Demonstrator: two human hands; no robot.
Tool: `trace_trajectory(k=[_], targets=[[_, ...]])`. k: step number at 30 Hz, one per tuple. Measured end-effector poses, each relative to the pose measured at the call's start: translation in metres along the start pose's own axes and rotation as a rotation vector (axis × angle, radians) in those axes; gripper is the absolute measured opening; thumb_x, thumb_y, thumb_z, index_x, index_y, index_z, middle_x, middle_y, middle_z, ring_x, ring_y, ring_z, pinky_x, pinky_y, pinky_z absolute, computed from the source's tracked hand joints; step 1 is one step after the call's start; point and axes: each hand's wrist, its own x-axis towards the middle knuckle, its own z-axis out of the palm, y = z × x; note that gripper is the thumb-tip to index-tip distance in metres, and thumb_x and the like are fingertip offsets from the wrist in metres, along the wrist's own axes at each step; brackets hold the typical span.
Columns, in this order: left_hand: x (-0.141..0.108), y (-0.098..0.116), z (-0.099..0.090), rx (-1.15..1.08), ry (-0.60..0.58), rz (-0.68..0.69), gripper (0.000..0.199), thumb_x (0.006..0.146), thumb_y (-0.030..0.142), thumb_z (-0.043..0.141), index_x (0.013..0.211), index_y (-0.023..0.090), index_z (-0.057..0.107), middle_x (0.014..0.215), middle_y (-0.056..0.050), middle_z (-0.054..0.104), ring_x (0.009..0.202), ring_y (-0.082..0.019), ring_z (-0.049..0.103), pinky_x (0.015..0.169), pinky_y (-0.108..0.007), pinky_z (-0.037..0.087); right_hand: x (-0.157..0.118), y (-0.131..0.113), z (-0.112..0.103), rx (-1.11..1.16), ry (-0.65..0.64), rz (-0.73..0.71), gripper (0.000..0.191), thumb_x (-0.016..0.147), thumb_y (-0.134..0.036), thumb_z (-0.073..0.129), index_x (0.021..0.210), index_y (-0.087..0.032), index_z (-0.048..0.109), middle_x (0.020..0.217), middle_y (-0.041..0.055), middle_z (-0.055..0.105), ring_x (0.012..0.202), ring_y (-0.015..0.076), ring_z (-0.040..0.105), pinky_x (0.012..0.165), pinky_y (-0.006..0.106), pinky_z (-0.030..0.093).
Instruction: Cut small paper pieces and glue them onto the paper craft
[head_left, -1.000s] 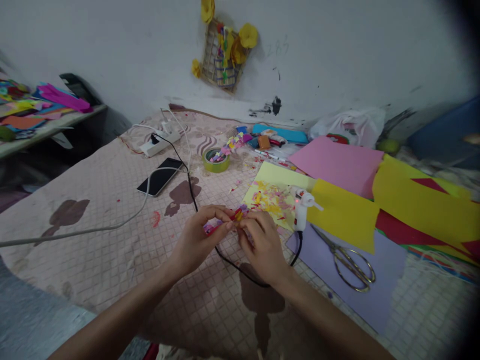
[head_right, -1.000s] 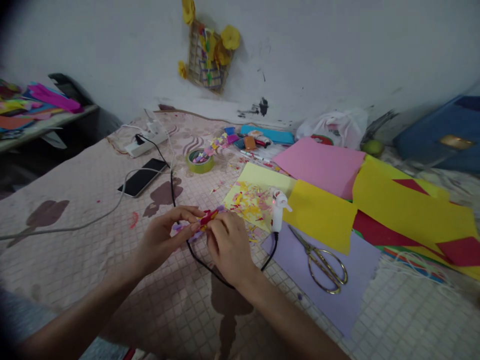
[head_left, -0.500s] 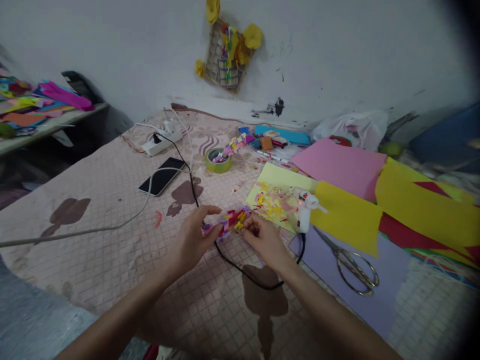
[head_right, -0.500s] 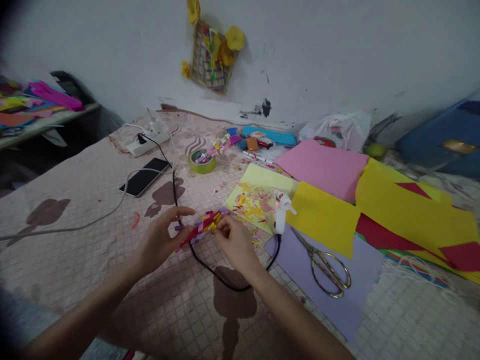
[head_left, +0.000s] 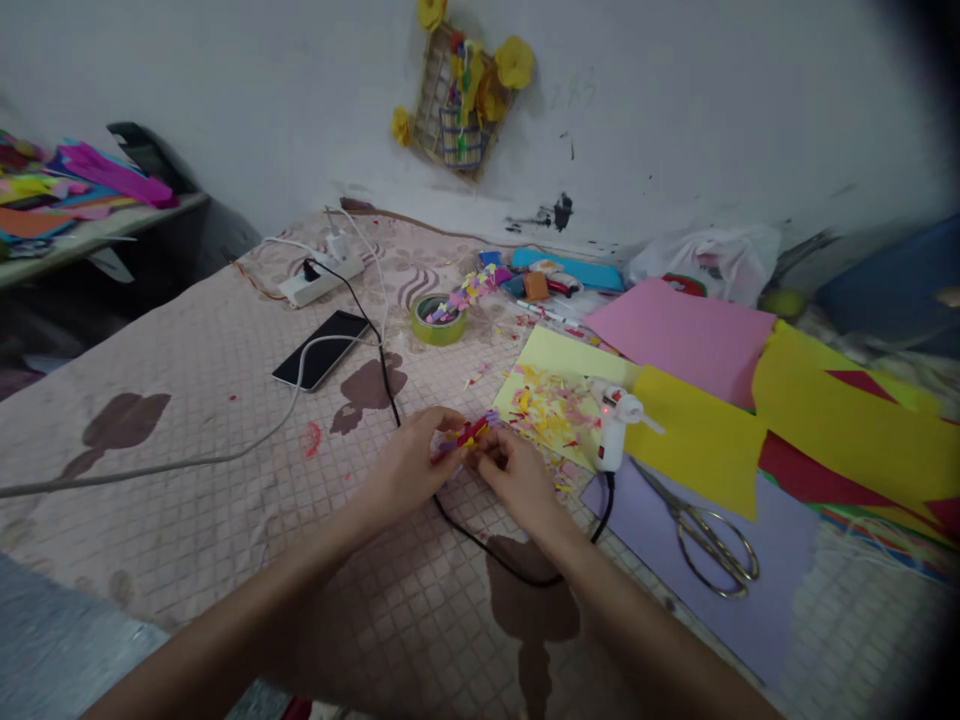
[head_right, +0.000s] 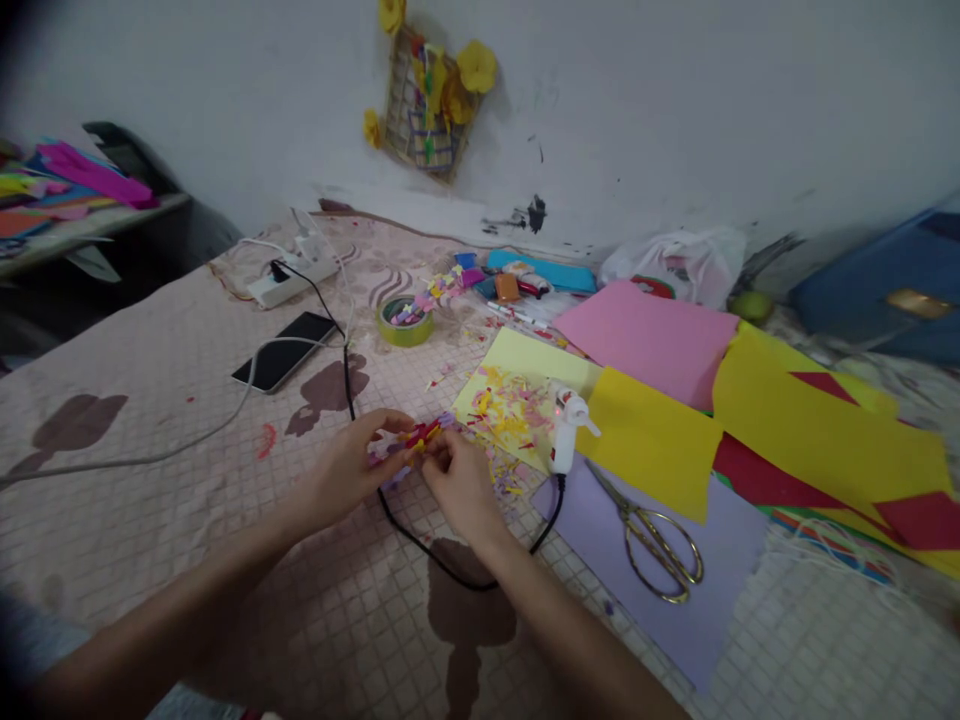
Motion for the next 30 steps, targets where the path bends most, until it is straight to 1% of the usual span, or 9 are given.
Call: trace_trajectory(k=[4,9,13,20,25,30], targets=[[0.002,0.0,0.002,0.025,-0.011,0.012,0.028,0.073,0.012,0.055,0.1,0.017,0.052,0.098,-0.006,0.063,0.094,-0.019,0.058,0.083,-0.035,0.046,-0.002,-0.004,-0.002,-0.032,0.017,-0.034,0.005,0.069,-0.015,0.051,0.068,-0.019,0.053,0.06,-0.0032,0.056,0.052,0.0115,0.05,0.05,0.022,0.037],[0.003,-0.002,0.005,0.017,-0.003,0.016,0.028,0.071,0.009,0.055,0.098,0.018,0.052,0.097,-0.005,0.062,0.093,-0.019,0.058,0.083,-0.035,0.047,-0.002,-0.009,-0.001,-0.073,0.029,-0.064,0.007,0.069,-0.013,0.05,0.069,-0.019,0.054,0.062,-0.0029,0.056,0.055,0.012,0.052,0.054,0.023,0.038],[0.003,-0.004,0.007,0.006,-0.003,0.014,0.028,0.07,0.008,0.054,0.097,0.018,0.052,0.096,-0.005,0.063,0.092,-0.019,0.058,0.083,-0.035,0.046,0.0,-0.008,0.001,-0.111,0.034,-0.045,0.007,0.069,-0.014,0.051,0.07,-0.019,0.054,0.062,-0.0024,0.057,0.056,0.0127,0.053,0.053,0.023,0.038],[0.002,-0.001,0.008,0.057,0.005,0.023,0.026,0.072,0.009,0.053,0.096,0.018,0.052,0.096,-0.005,0.062,0.091,-0.019,0.058,0.081,-0.035,0.046,0.002,-0.004,0.002,-0.19,0.044,0.01,0.005,0.069,-0.015,0.053,0.065,-0.019,0.052,0.059,-0.0016,0.057,0.053,0.0128,0.051,0.051,0.024,0.036],[0.002,0.003,0.009,0.095,-0.007,0.026,0.024,0.071,0.008,0.051,0.093,0.019,0.052,0.096,-0.005,0.061,0.092,-0.02,0.057,0.081,-0.036,0.046,0.003,-0.003,0.002,-0.227,0.04,0.008,0.004,0.069,-0.016,0.052,0.068,-0.018,0.054,0.062,-0.0011,0.059,0.056,0.013,0.053,0.053,0.024,0.037],[0.005,0.006,0.01,0.2,-0.027,0.007,0.024,0.073,0.011,0.052,0.096,0.02,0.051,0.097,-0.006,0.062,0.095,-0.022,0.056,0.083,-0.039,0.044,0.003,-0.006,0.002,-0.242,0.025,-0.013,0.004,0.07,-0.015,0.052,0.069,-0.018,0.054,0.065,0.0004,0.06,0.058,0.0136,0.054,0.055,0.025,0.038]])
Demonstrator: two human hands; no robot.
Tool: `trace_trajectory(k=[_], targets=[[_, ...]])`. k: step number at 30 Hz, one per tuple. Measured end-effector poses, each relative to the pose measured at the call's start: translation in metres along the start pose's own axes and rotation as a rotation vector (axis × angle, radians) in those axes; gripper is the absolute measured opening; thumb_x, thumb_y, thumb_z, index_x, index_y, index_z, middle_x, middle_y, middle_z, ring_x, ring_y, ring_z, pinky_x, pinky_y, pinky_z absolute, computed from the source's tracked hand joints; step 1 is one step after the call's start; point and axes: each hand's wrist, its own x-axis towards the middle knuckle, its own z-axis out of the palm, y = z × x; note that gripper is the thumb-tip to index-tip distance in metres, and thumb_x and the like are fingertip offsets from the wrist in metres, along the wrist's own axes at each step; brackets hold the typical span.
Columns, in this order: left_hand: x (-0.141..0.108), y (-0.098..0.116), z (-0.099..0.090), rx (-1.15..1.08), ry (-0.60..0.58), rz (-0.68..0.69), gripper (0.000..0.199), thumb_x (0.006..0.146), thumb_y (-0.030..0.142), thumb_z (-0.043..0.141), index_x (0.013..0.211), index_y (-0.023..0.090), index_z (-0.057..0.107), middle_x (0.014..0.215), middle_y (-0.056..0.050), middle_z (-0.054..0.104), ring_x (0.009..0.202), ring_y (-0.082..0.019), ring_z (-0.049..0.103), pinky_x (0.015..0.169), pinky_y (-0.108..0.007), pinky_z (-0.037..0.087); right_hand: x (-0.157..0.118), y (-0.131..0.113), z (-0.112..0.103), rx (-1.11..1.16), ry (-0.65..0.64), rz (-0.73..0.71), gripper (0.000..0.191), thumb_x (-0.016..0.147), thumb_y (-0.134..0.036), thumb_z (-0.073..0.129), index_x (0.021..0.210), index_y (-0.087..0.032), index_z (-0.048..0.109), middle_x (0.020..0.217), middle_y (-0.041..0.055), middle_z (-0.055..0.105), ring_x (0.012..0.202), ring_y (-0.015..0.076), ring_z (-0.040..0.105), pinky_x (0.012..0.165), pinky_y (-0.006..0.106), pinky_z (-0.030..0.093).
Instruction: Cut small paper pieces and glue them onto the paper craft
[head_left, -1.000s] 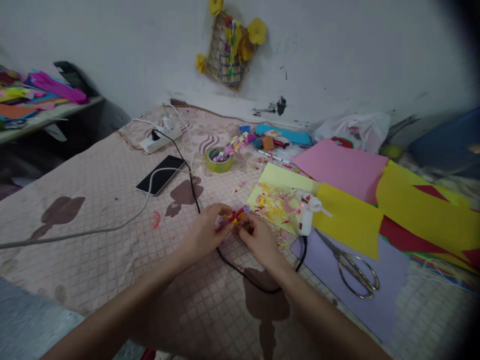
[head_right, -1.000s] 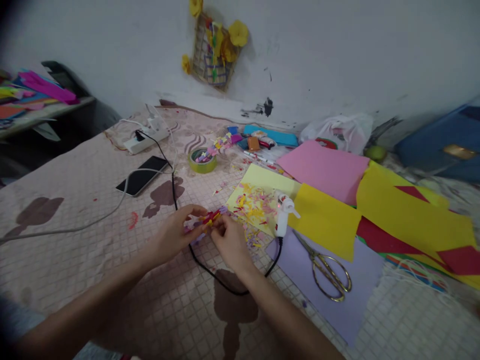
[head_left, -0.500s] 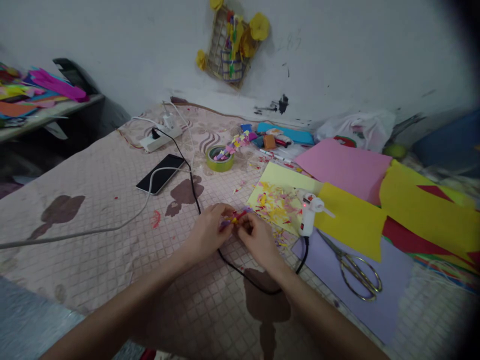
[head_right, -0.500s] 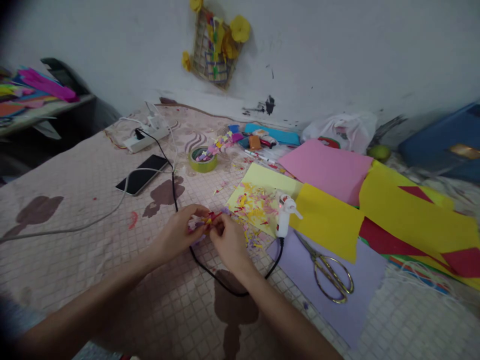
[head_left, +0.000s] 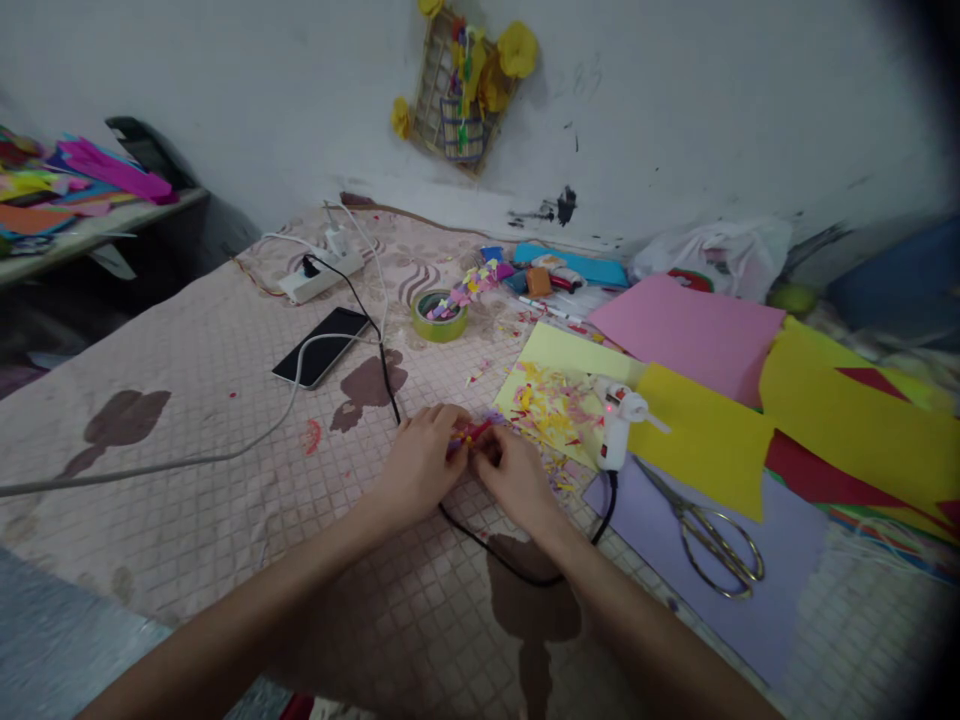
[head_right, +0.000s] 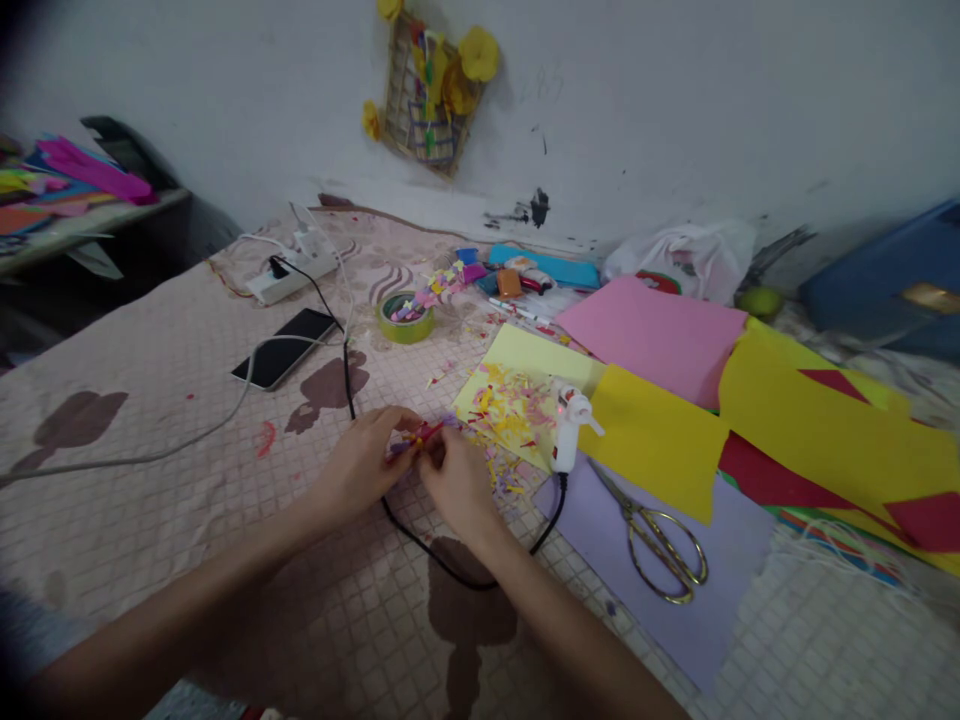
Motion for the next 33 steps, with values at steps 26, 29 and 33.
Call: trace_trajectory(k=[26,29,33], targets=[[0.013,0.0,0.0,0.014,-0.093,-0.022,0.025,0.072,0.011,0.051,0.096,0.019,0.054,0.094,-0.006,0.064,0.091,-0.021,0.059,0.081,-0.038,0.046,0.002,0.006,0.002,-0.127,0.024,-0.039,0.006,0.076,-0.017,0.051,0.076,-0.017,0.057,0.071,0.0047,0.065,0.064,0.0166,0.058,0.059,0.027,0.039],[0.013,-0.001,0.001,-0.01,-0.085,-0.012,0.026,0.071,0.011,0.051,0.095,0.019,0.054,0.093,-0.006,0.064,0.09,-0.021,0.059,0.08,-0.038,0.046,0.002,0.006,0.001,-0.131,0.02,-0.037,0.005,0.076,-0.016,0.051,0.076,-0.017,0.057,0.07,0.0045,0.065,0.063,0.0166,0.058,0.059,0.027,0.039],[0.014,-0.001,0.002,-0.01,-0.086,-0.02,0.026,0.07,0.01,0.051,0.094,0.02,0.055,0.092,-0.005,0.064,0.09,-0.021,0.059,0.08,-0.038,0.046,0.002,0.006,0.003,-0.132,0.024,-0.037,0.005,0.076,-0.016,0.051,0.075,-0.018,0.056,0.07,0.0046,0.064,0.063,0.017,0.058,0.057,0.027,0.038]])
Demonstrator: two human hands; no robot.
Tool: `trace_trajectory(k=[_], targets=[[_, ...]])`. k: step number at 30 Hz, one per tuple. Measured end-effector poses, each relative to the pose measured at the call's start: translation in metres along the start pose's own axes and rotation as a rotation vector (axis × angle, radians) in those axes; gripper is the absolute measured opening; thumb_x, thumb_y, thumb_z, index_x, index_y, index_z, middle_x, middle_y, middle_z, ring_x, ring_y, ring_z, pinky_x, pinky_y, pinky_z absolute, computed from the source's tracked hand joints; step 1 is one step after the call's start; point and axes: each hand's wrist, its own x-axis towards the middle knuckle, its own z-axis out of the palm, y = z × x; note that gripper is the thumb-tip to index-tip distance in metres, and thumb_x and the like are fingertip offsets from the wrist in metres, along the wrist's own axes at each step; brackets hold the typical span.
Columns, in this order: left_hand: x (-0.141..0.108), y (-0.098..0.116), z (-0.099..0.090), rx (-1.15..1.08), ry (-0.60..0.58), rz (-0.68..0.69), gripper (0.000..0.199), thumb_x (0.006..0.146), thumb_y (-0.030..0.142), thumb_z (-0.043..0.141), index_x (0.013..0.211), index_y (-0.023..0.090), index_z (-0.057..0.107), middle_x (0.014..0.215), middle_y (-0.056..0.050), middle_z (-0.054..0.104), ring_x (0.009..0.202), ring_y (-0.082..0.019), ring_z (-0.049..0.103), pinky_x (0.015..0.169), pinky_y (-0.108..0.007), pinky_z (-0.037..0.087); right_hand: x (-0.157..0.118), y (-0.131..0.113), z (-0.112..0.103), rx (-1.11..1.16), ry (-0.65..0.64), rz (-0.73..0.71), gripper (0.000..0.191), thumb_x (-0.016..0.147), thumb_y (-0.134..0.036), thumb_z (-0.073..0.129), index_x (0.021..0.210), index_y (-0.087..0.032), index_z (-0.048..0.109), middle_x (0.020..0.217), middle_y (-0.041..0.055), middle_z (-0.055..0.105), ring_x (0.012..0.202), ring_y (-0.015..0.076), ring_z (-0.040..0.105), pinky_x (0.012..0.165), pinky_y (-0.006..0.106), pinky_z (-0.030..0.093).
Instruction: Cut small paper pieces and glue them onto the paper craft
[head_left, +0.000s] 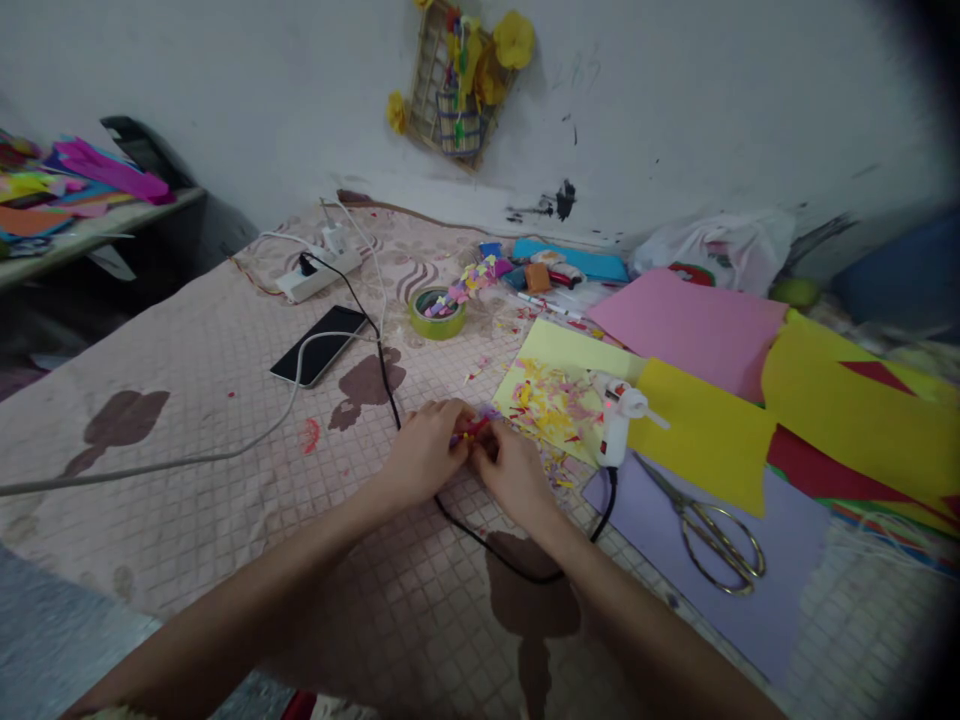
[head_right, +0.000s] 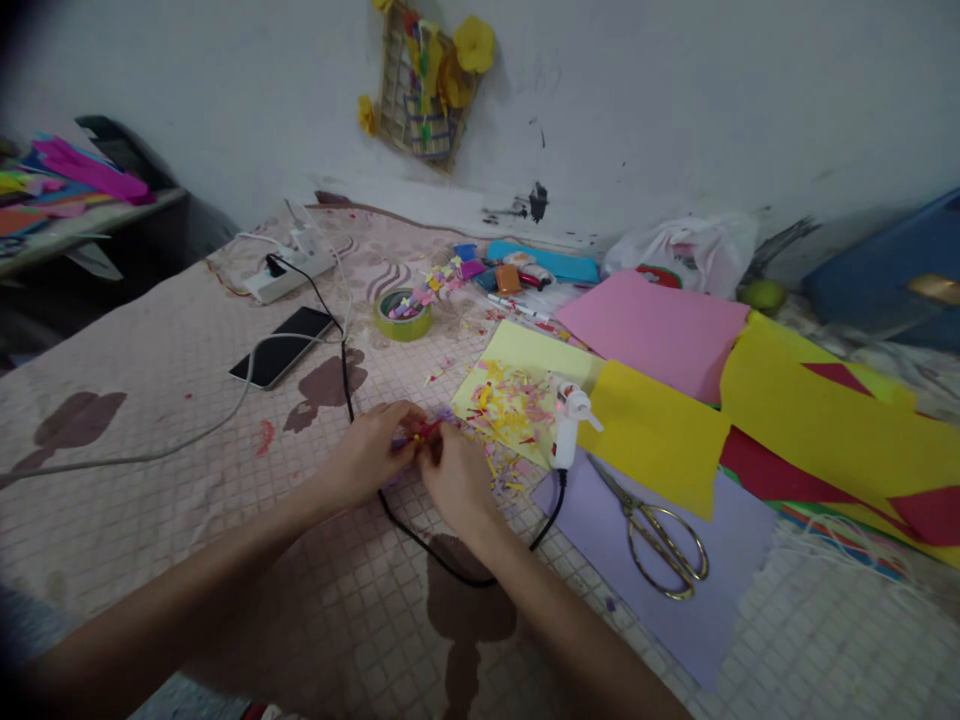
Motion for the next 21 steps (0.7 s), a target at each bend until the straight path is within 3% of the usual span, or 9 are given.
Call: trace_trajectory(k=[5,10,15,18,21], targets=[[0.0,0.001,0.0,0.011,0.01,0.007,0.025,0.071,0.01,0.051,0.094,0.019,0.055,0.092,-0.005,0.064,0.09,-0.021,0.059,0.08,-0.038,0.046,-0.004,-0.005,-0.008,0.021,0.013,-0.002,0.004,0.075,-0.017,0.051,0.075,-0.019,0.055,0.067,0.0022,0.063,0.06,0.0159,0.057,0.056,0.026,0.038],[-0.003,0.001,-0.006,-0.044,0.032,0.024,0.022,0.073,0.014,0.054,0.094,0.019,0.054,0.092,-0.005,0.065,0.09,-0.02,0.059,0.079,-0.037,0.046,-0.022,-0.007,-0.044,0.128,0.101,-0.011,0.005,0.078,-0.02,0.048,0.077,-0.02,0.052,0.06,-0.0029,0.057,0.051,0.0122,0.052,0.05,0.023,0.037],[-0.008,0.004,-0.021,-0.134,0.098,0.068,0.021,0.076,0.016,0.055,0.096,0.019,0.054,0.096,-0.004,0.064,0.091,-0.018,0.059,0.081,-0.034,0.047,-0.044,0.014,-0.078,0.13,0.156,0.005,0.009,0.082,-0.028,0.048,0.081,-0.021,0.053,0.065,-0.0004,0.058,0.057,0.0139,0.053,0.053,0.024,0.04],[-0.012,0.007,-0.03,-0.147,0.156,0.067,0.018,0.077,0.018,0.056,0.094,0.019,0.056,0.095,-0.004,0.064,0.09,-0.017,0.059,0.081,-0.033,0.047,-0.057,0.029,-0.086,0.091,0.154,0.021,0.01,0.083,-0.03,0.049,0.083,-0.021,0.054,0.068,0.0006,0.059,0.061,0.0152,0.055,0.056,0.025,0.042],[-0.019,0.011,-0.037,-0.122,0.287,0.069,0.018,0.077,0.018,0.057,0.095,0.02,0.056,0.096,-0.003,0.064,0.091,-0.017,0.059,0.081,-0.032,0.046,-0.07,0.038,-0.088,0.037,0.092,0.004,0.009,0.083,-0.027,0.049,0.085,-0.021,0.055,0.074,0.0017,0.061,0.064,0.0154,0.057,0.058,0.026,0.044]])
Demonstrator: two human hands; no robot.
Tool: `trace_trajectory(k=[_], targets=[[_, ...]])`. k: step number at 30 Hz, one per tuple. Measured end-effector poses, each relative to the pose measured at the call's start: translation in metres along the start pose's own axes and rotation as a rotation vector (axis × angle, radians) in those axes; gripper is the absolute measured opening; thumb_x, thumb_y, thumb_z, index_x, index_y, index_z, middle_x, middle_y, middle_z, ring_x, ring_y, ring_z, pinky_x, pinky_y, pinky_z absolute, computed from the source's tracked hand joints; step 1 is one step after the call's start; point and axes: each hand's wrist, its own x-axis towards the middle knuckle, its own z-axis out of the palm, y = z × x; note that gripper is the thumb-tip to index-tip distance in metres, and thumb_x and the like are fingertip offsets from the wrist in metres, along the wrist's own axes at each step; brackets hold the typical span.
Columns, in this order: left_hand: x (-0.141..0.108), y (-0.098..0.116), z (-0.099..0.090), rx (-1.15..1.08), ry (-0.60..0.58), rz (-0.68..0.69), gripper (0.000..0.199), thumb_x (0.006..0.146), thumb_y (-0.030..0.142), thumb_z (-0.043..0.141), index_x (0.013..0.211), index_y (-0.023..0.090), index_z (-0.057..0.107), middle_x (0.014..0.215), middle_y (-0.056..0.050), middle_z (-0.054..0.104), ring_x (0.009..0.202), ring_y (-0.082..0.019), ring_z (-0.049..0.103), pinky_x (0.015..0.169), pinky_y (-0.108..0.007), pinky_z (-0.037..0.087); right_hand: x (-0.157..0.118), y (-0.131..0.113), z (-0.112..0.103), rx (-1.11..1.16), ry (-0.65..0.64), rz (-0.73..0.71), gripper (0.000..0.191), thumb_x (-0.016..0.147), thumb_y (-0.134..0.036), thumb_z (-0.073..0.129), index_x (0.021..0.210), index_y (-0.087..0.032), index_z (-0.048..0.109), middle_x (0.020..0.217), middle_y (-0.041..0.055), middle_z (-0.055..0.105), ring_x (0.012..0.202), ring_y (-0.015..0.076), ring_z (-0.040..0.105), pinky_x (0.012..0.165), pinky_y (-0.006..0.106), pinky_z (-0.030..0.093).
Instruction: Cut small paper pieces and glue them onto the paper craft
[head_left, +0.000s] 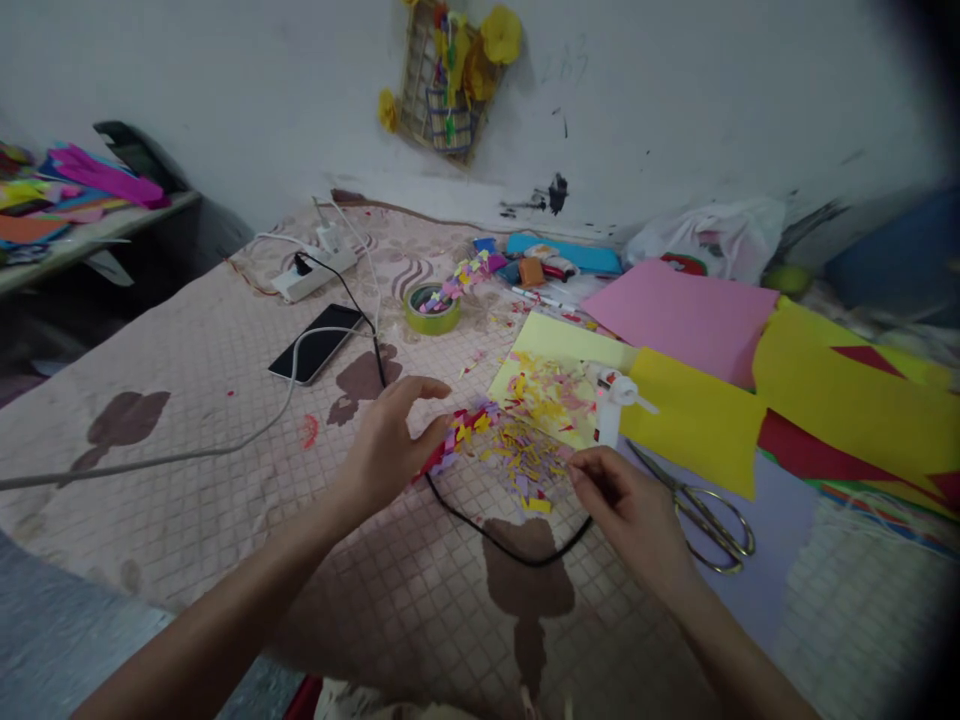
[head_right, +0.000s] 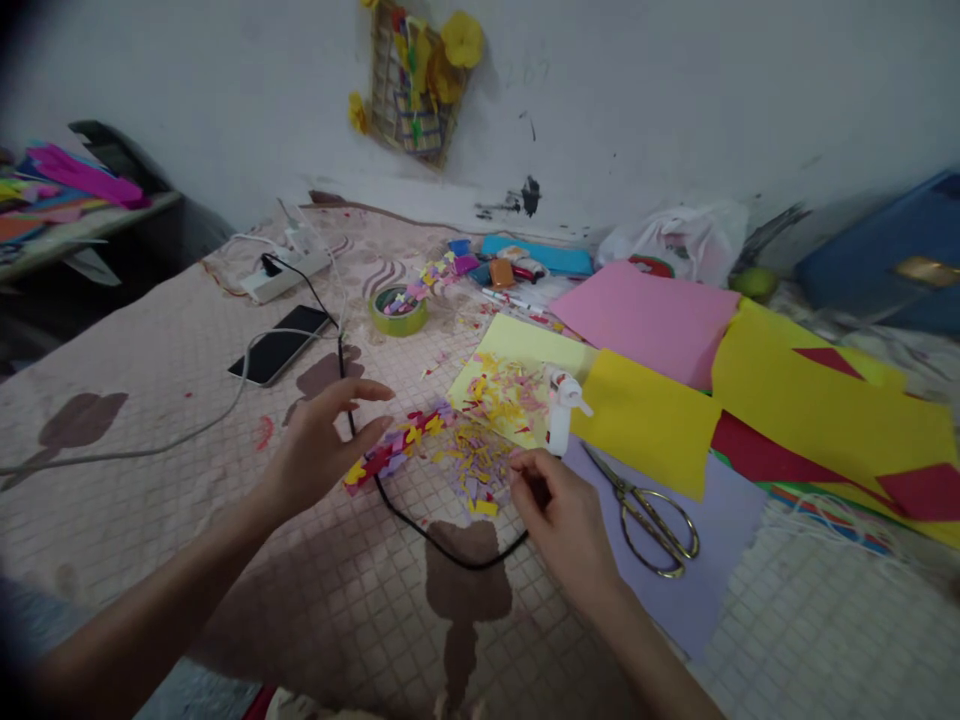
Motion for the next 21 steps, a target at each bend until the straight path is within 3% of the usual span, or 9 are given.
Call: trace_trajectory(k=[4,8,13,21], targets=[[-0.016,0.011,-0.004,0.007,0.103,0.072,0.006,0.081,0.015,0.053,0.082,0.02,0.057,0.09,-0.002,0.062,0.088,-0.015,0.057,0.08,-0.031,0.045,-0.014,0.003,0.002,-0.149,-0.157,-0.07,0.008,0.083,-0.021,0.048,0.086,-0.022,0.055,0.08,0.002,0.059,0.065,0.0146,0.057,0.058,0.026,0.044],[-0.041,0.025,0.007,-0.05,-0.003,0.146,0.005,0.081,0.016,0.055,0.079,0.02,0.057,0.089,-0.003,0.062,0.088,-0.016,0.056,0.081,-0.033,0.044,-0.019,0.006,0.011,-0.288,-0.229,-0.083,0.009,0.082,-0.018,0.049,0.088,-0.021,0.054,0.088,0.0036,0.058,0.07,0.0162,0.059,0.061,0.028,0.046],[-0.069,0.037,0.031,-0.128,-0.224,0.169,0.006,0.083,0.017,0.053,0.085,0.02,0.057,0.085,-0.002,0.063,0.082,-0.015,0.054,0.076,-0.031,0.043,-0.02,0.009,0.018,-0.364,-0.212,-0.144,0.012,0.081,-0.017,0.048,0.091,-0.022,0.053,0.089,0.0043,0.058,0.075,0.0185,0.06,0.064,0.029,0.046],[-0.084,0.033,0.046,-0.157,-0.324,0.181,0.01,0.086,0.017,0.047,0.086,0.018,0.057,0.084,-0.003,0.063,0.079,-0.015,0.053,0.072,-0.03,0.042,-0.006,0.006,-0.003,-0.274,-0.086,-0.147,0.01,0.086,-0.019,0.045,0.087,-0.02,0.055,0.083,0.003,0.057,0.071,0.0161,0.057,0.062,0.027,0.044]])
